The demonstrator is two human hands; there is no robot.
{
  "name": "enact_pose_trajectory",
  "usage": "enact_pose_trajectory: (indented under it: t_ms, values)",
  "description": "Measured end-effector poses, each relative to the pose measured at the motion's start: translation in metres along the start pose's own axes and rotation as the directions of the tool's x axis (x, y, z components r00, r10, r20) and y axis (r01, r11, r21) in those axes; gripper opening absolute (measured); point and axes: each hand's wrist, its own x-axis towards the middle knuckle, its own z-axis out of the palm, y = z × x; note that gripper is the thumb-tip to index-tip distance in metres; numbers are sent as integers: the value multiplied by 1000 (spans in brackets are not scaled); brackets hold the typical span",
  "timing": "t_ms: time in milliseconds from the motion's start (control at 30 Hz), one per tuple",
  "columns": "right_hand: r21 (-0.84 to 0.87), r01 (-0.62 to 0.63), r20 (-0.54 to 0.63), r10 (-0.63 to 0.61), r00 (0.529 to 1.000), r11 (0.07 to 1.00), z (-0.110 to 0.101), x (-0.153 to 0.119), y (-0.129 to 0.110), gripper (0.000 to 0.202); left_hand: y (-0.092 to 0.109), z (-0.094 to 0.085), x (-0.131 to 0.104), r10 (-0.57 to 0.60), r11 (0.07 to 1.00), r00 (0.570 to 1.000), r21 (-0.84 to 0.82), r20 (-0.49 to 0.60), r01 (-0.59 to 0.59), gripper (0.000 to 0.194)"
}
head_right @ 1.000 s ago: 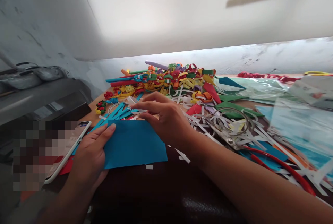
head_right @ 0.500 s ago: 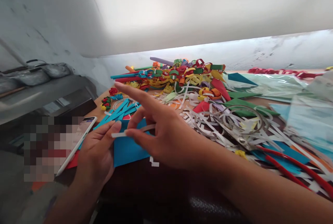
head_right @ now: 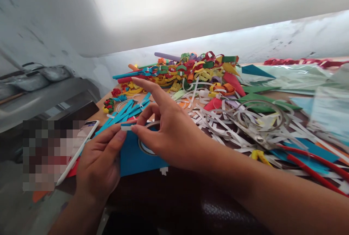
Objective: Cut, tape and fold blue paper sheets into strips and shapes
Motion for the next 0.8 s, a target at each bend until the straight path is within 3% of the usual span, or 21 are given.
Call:
enact_pose_trajectory:
  t_ms: [800]
  values:
    - [-52, -16, -33, 14, 999, 999, 1, 1, 3, 62, -2, -2, -1, 43, 997, 999, 61, 27, -45, 23]
